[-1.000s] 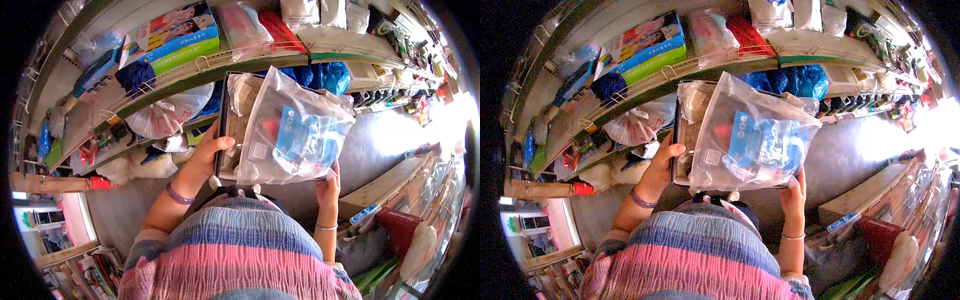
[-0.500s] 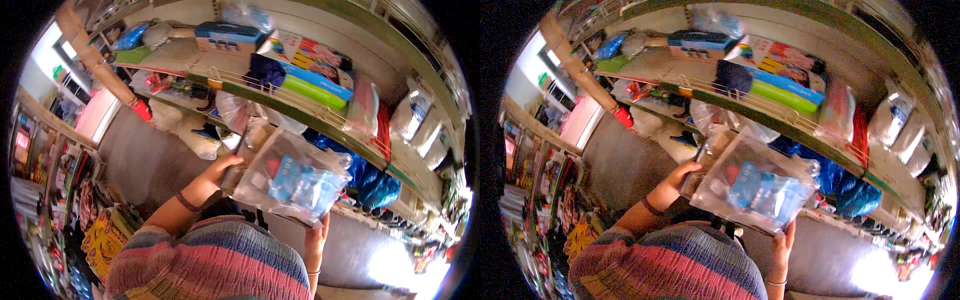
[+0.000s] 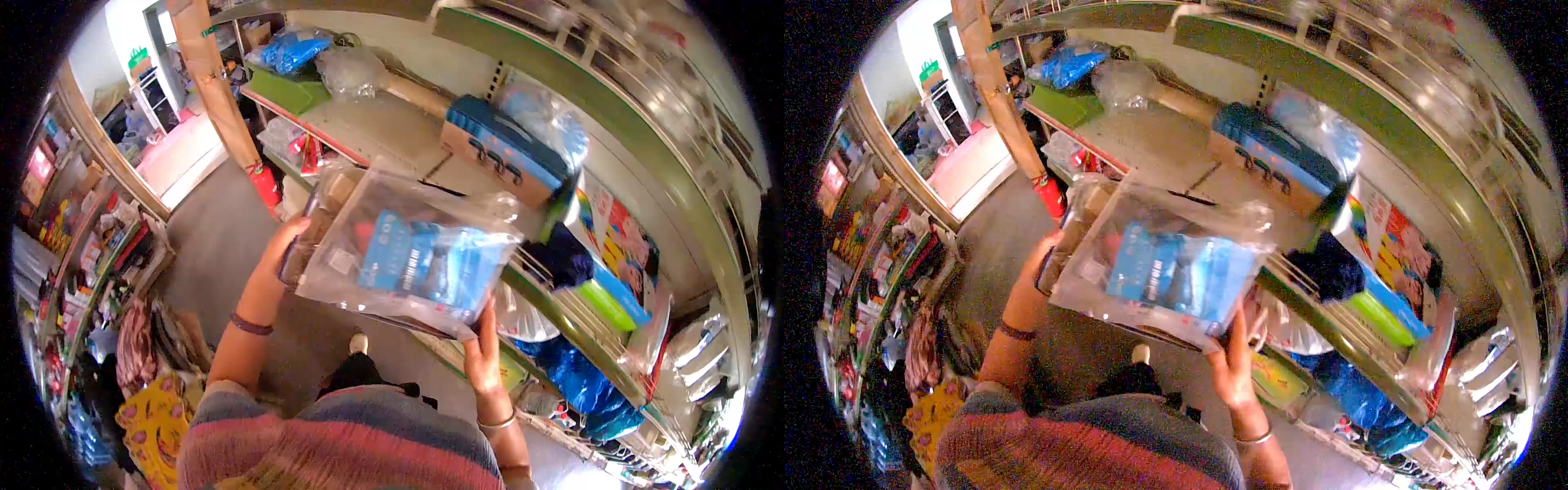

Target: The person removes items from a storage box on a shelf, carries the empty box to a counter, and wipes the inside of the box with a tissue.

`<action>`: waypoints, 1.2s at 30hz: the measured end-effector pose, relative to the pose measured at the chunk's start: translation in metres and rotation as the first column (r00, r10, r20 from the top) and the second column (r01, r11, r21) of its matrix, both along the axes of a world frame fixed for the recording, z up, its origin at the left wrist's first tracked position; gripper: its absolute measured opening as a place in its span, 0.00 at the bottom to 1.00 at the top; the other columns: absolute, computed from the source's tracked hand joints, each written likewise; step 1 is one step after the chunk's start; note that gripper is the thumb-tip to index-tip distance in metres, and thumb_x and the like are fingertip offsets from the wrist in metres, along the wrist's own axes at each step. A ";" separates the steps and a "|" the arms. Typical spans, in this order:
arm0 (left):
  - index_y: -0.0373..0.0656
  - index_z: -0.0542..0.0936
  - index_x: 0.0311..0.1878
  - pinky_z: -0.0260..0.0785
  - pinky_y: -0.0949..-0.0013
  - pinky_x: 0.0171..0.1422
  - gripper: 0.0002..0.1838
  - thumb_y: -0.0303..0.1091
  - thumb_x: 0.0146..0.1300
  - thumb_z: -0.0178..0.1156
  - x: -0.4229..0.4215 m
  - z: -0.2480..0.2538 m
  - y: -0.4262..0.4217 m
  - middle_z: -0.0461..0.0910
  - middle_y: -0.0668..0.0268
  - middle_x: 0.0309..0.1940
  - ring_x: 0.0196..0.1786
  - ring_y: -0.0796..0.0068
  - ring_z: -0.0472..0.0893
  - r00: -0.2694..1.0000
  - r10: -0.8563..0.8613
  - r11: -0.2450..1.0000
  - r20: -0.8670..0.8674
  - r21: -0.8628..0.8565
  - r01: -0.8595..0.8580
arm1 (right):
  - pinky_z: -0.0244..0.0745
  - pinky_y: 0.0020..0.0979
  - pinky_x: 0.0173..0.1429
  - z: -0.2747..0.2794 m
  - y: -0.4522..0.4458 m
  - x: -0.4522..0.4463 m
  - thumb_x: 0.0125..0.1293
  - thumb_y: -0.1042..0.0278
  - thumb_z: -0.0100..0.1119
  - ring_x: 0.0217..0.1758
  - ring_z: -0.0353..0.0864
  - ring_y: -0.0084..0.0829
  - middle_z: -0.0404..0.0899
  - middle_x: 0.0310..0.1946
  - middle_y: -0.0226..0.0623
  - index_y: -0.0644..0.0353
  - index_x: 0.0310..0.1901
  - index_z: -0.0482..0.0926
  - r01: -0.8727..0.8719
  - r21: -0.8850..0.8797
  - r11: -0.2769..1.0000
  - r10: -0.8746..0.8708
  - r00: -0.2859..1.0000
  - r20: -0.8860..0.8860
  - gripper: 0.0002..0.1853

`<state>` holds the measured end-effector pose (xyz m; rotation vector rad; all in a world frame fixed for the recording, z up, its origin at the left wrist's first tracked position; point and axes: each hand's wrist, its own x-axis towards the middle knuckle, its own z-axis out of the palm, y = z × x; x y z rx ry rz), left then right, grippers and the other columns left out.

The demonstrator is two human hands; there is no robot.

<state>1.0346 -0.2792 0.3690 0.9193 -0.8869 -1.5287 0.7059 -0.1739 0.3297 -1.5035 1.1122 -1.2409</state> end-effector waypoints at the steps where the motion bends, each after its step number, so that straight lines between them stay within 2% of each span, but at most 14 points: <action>1: 0.37 0.72 0.54 0.75 0.66 0.45 0.24 0.44 0.60 0.54 0.034 -0.022 -0.029 0.79 0.60 0.43 0.41 0.69 0.81 1.000 -0.012 0.999 -0.027 0.044 0.013 | 0.38 0.33 0.74 0.007 -0.022 0.025 0.63 0.78 0.47 0.75 0.40 0.35 0.42 0.72 0.47 0.71 0.69 0.39 -0.024 0.039 0.999 0.022 0.999 0.041 0.37; 3: 0.37 0.72 0.54 0.74 0.66 0.45 0.24 0.45 0.60 0.55 0.069 -0.016 -0.056 0.79 0.60 0.43 0.41 0.69 0.81 0.999 0.012 0.999 -0.043 0.044 -0.010 | 0.40 0.31 0.74 -0.001 -0.068 0.059 0.63 0.79 0.46 0.73 0.44 0.34 0.45 0.71 0.48 0.70 0.69 0.41 -0.040 -0.006 0.999 0.039 0.996 -0.086 0.36; 5: 0.37 0.73 0.53 0.74 0.67 0.45 0.24 0.46 0.60 0.55 0.090 -0.010 -0.083 0.79 0.60 0.43 0.40 0.69 0.80 0.998 0.057 0.998 0.002 0.034 -0.057 | 0.44 0.32 0.73 -0.001 -0.107 0.088 0.62 0.80 0.45 0.72 0.48 0.34 0.49 0.69 0.48 0.71 0.69 0.41 -0.106 0.048 0.993 0.101 0.990 0.098 0.36; 6: 0.37 0.73 0.52 0.74 0.67 0.44 0.24 0.46 0.60 0.56 0.099 -0.008 -0.096 0.79 0.61 0.43 0.40 0.70 0.80 0.995 0.090 0.996 0.051 0.022 -0.091 | 0.58 0.32 0.67 -0.005 -0.123 0.100 0.65 0.79 0.42 0.67 0.58 0.33 0.54 0.67 0.44 0.66 0.70 0.43 -0.066 0.000 0.998 0.066 0.998 -0.011 0.33; 9: 0.35 0.74 0.52 0.72 0.69 0.43 0.25 0.47 0.59 0.58 0.142 -0.018 -0.146 0.78 0.63 0.41 0.38 0.72 0.79 0.956 0.105 0.994 0.272 0.010 -0.112 | 0.73 0.33 0.54 0.005 -0.164 0.127 0.62 0.78 0.46 0.54 0.74 0.37 0.61 0.63 0.52 0.65 0.70 0.41 -0.110 0.192 0.975 0.088 0.989 0.122 0.37; 10: 0.35 0.74 0.52 0.72 0.70 0.43 0.26 0.47 0.59 0.58 0.153 -0.029 -0.164 0.78 0.63 0.40 0.38 0.72 0.79 0.928 0.140 0.987 0.346 0.020 -0.157 | 0.77 0.27 0.42 -0.006 -0.175 0.134 0.66 0.78 0.43 0.50 0.75 0.28 0.66 0.57 0.45 0.64 0.70 0.45 -0.051 0.119 0.992 0.044 0.997 0.062 0.32; 13: 0.35 0.75 0.52 0.71 0.71 0.43 0.24 0.44 0.58 0.58 0.166 -0.035 -0.202 0.78 0.63 0.40 0.39 0.73 0.78 0.827 0.164 0.980 0.538 0.005 -0.197 | 0.78 0.29 0.38 -0.016 -0.199 0.139 0.65 0.77 0.43 0.38 0.81 0.30 0.76 0.45 0.47 0.66 0.69 0.45 0.005 0.154 0.988 0.016 0.991 -0.134 0.32; 14: 0.35 0.75 0.51 0.70 0.72 0.44 0.24 0.43 0.58 0.58 0.165 -0.033 -0.210 0.78 0.63 0.40 0.39 0.74 0.78 0.787 0.156 0.982 0.597 -0.006 -0.190 | 0.78 0.30 0.35 -0.035 -0.208 0.139 0.65 0.74 0.44 0.27 0.82 0.32 0.78 0.31 0.48 0.70 0.68 0.45 0.036 0.000 0.999 -0.035 0.973 -0.227 0.31; 17: 0.34 0.77 0.50 0.70 0.73 0.43 0.22 0.41 0.57 0.56 0.156 -0.024 -0.229 0.78 0.63 0.40 0.38 0.74 0.78 0.771 0.166 0.985 0.615 -0.133 -0.106 | 0.78 0.31 0.33 -0.033 -0.228 0.139 0.65 0.73 0.45 0.27 0.83 0.35 0.78 0.26 0.47 0.75 0.66 0.45 0.048 0.085 0.995 -0.024 0.963 -0.267 0.32; 24: 0.33 0.75 0.52 0.69 0.72 0.48 0.22 0.41 0.61 0.54 0.161 -0.033 -0.308 0.80 0.63 0.37 0.41 0.75 0.77 0.405 0.231 0.949 0.885 -0.297 0.108 | 0.74 0.45 0.29 -0.051 -0.271 0.146 0.61 0.66 0.49 0.23 0.77 0.53 0.76 0.23 0.58 0.83 0.61 0.50 0.062 -0.185 0.981 -0.148 0.856 -0.496 0.34; 27: 0.38 0.79 0.47 0.69 0.68 0.43 0.19 0.41 0.58 0.55 0.149 -0.040 -0.345 0.81 0.55 0.33 0.36 0.68 0.80 0.360 0.289 0.947 0.887 -0.319 0.025 | 0.73 0.49 0.30 -0.054 -0.293 0.150 0.61 0.62 0.50 0.24 0.76 0.57 0.76 0.22 0.58 0.84 0.60 0.50 0.059 -0.275 0.960 -0.223 0.757 -0.615 0.35; 31: 0.35 0.77 0.48 0.70 0.62 0.48 0.21 0.41 0.58 0.54 0.146 -0.059 -0.397 0.80 0.50 0.38 0.43 0.54 0.80 0.276 0.413 0.855 0.868 -0.474 0.212 | 0.75 0.44 0.31 -0.010 -0.301 0.173 0.60 0.60 0.55 0.25 0.77 0.53 0.75 0.20 0.56 0.68 0.50 0.73 0.313 -0.052 0.948 -0.249 0.629 -0.737 0.21; 34: 0.35 0.77 0.49 0.70 0.60 0.50 0.20 0.39 0.58 0.55 0.151 -0.067 -0.408 0.80 0.50 0.42 0.45 0.51 0.78 0.260 0.302 0.873 0.917 -0.376 0.310 | 0.75 0.44 0.31 0.010 -0.301 0.180 0.61 0.56 0.55 0.25 0.78 0.50 0.76 0.21 0.51 0.63 0.48 0.76 0.377 -0.094 0.921 -0.269 0.445 -0.854 0.20; 36: 0.37 0.77 0.49 0.69 0.59 0.52 0.19 0.38 0.57 0.57 0.149 -0.064 -0.402 0.79 0.51 0.44 0.46 0.50 0.77 0.304 0.331 0.852 0.893 -0.422 0.312 | 0.76 0.44 0.33 0.016 -0.302 0.176 0.62 0.54 0.53 0.29 0.80 0.48 0.79 0.26 0.49 0.65 0.53 0.72 0.409 -0.071 0.910 -0.266 0.444 -0.856 0.24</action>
